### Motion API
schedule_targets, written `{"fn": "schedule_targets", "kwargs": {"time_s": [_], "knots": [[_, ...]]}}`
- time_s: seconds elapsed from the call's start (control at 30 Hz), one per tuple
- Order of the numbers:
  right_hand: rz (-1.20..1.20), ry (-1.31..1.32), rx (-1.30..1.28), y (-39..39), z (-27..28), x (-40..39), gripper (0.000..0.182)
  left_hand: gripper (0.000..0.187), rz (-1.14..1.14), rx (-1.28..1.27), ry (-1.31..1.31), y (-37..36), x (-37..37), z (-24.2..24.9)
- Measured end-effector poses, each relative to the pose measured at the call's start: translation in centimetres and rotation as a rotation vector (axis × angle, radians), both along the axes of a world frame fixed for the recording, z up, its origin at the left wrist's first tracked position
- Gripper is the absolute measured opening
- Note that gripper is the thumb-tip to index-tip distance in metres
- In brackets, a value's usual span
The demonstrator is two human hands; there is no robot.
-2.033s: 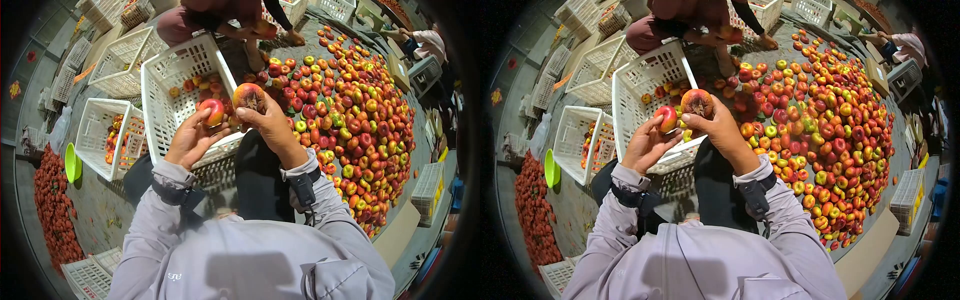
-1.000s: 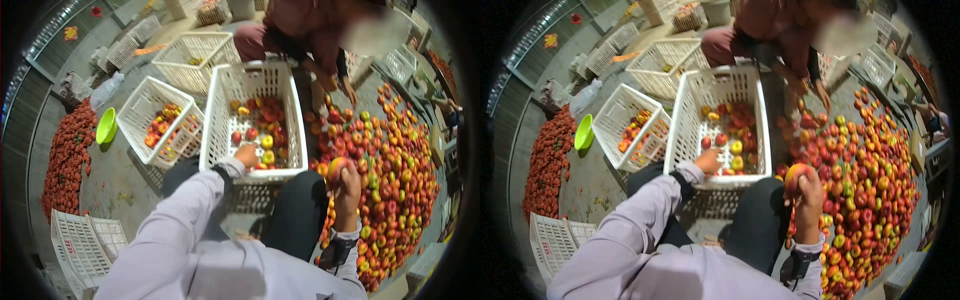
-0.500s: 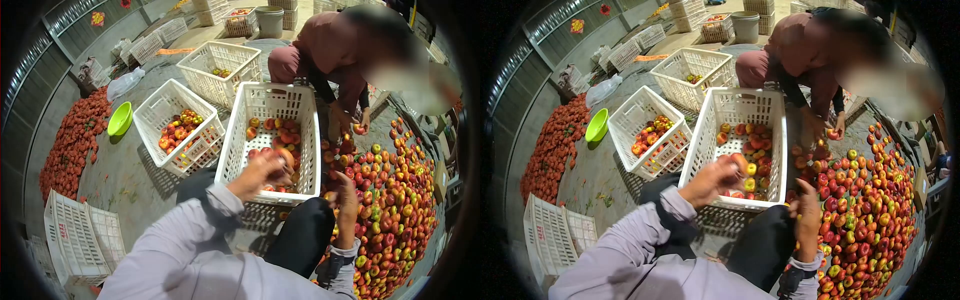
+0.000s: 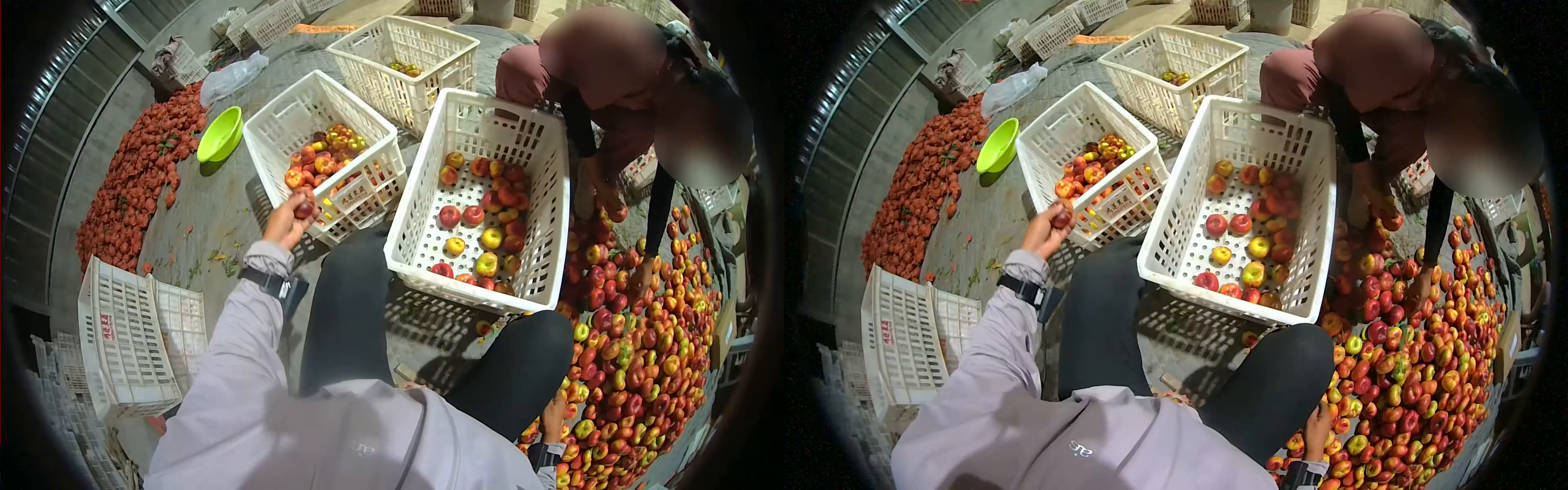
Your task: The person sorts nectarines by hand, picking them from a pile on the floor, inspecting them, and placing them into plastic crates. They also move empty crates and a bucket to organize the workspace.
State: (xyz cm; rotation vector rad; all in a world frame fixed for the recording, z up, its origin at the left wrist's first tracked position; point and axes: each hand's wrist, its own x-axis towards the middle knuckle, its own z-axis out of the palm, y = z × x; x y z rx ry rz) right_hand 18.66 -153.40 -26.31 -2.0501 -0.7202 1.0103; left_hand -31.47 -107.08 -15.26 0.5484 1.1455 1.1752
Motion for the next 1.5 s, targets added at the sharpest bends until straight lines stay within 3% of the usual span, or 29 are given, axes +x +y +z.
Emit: {"fn": "schedule_targets", "kwargs": {"time_s": [0.03, 0.1, 0.3, 0.4, 0.43, 0.47, 0.53, 0.57, 0.6, 0.7, 0.77, 0.87, 1.07, 1.13, 1.17, 1.23, 1.27, 1.3, 1.33, 1.4, 1.5], "knots": [[0.003, 0.001, -0.006, -0.9, -1.2, -0.1, 0.031, 0.015, -0.003, -0.056, 0.005, -0.9, -0.2, -0.8], [0.255, -0.173, -0.012, -2.2, -3.9, -0.2, 0.03, 0.015, -0.004, -0.116, 0.007, -1.6, 0.1, -1.8], [0.308, -0.254, -0.038, -4.0, -6.7, -0.6, 0.031, 0.016, -0.049, -0.132, -0.058, 1.8, 0.2, -2.4], [0.184, -0.05, 0.007, -4.9, -6.3, -1.3, 0.035, 0.017, -0.069, -0.12, -0.036, 3.3, 1.2, -0.6], [0.199, -0.033, -0.15, -4.1, -3.5, -2.0, 0.038, 0.017, -0.082, -0.119, -0.044, 3.5, 1.4, -0.4], [0.207, -0.161, -0.162, -7.6, -9.1, -0.7, 0.038, 0.016, -0.097, -0.112, -0.06, 3.7, 1.5, -0.4], [0.183, -0.257, -0.244, -6.8, -6.3, -2.6, 0.039, 0.009, -0.291, -0.052, -0.111, 6.2, -0.9, -3.7], [0.177, -0.407, -0.149, -6.0, -4.7, -3.7, 0.033, 0.008, -0.235, -0.086, -0.052, 5.5, 0.6, -2.3], [0.189, -0.266, -0.262, -5.7, -3.6, -3.6, 0.027, 0.008, -0.186, -0.143, 0.012, 5.1, 1.9, -1.2], [0.104, -0.205, -0.236, -5.9, -2.5, -4.1, 0.025, 0.011, -0.059, -0.107, -0.012, 7.4, 2.2, -1.5], [0.032, -0.142, -0.419, -4.9, -0.5, -4.4, 0.028, 0.012, -0.04, -0.063, -0.003, 9.8, 2.0, -1.3], [-0.049, -0.012, -0.33, -8.6, -6.8, -3.2, 0.03, 0.013, 0.004, -0.104, 0.035, 12.8, 3.3, 0.4], [-0.073, -0.027, -0.378, -9.1, -8.5, -3.4, 0.03, 0.022, 0.059, -0.111, 0.07, 14.9, 3.3, -0.8], [0.067, -0.209, -0.191, -10.8, -10.6, -3.7, 0.018, 0.029, -0.505, 0.724, 1.637, 13.9, 2.4, -0.9], [0.015, -0.24, -0.034, -8.2, -5.9, -4.3, 0.021, 0.029, -0.607, 0.763, 1.593, 12.1, 9.2, -0.2], [0.099, -0.324, 0.004, -8.4, -6.8, -4.0, 0.021, 0.032, -0.707, 0.752, 1.195, 9.6, 10.5, 2.3], [0.054, -0.29, -0.077, -9.1, -8.1, -4.2, 0.022, 0.034, -0.771, 0.687, 1.012, 9.1, 9.6, 3.4], [0.0, -0.407, 0.001, -10.6, -10.8, -4.6, 0.027, 0.036, -0.815, 0.594, 0.852, 8.3, 12.2, 4.7], [-0.072, -0.249, -0.252, -10.7, -10.1, -5.4, 0.031, 0.038, -0.818, 0.497, 0.716, 8.6, 14.3, 5.8], [-0.155, -0.133, -0.361, -9.2, -7.0, -6.1, 0.025, 0.041, -0.703, 0.311, 0.511, 5.2, 20.2, 8.5], [-0.205, -0.153, -0.391, -9.3, -6.9, -5.7, 0.025, 0.055, -1.311, 0.54, 0.304, -9.0, 27.8, 15.2]]}}
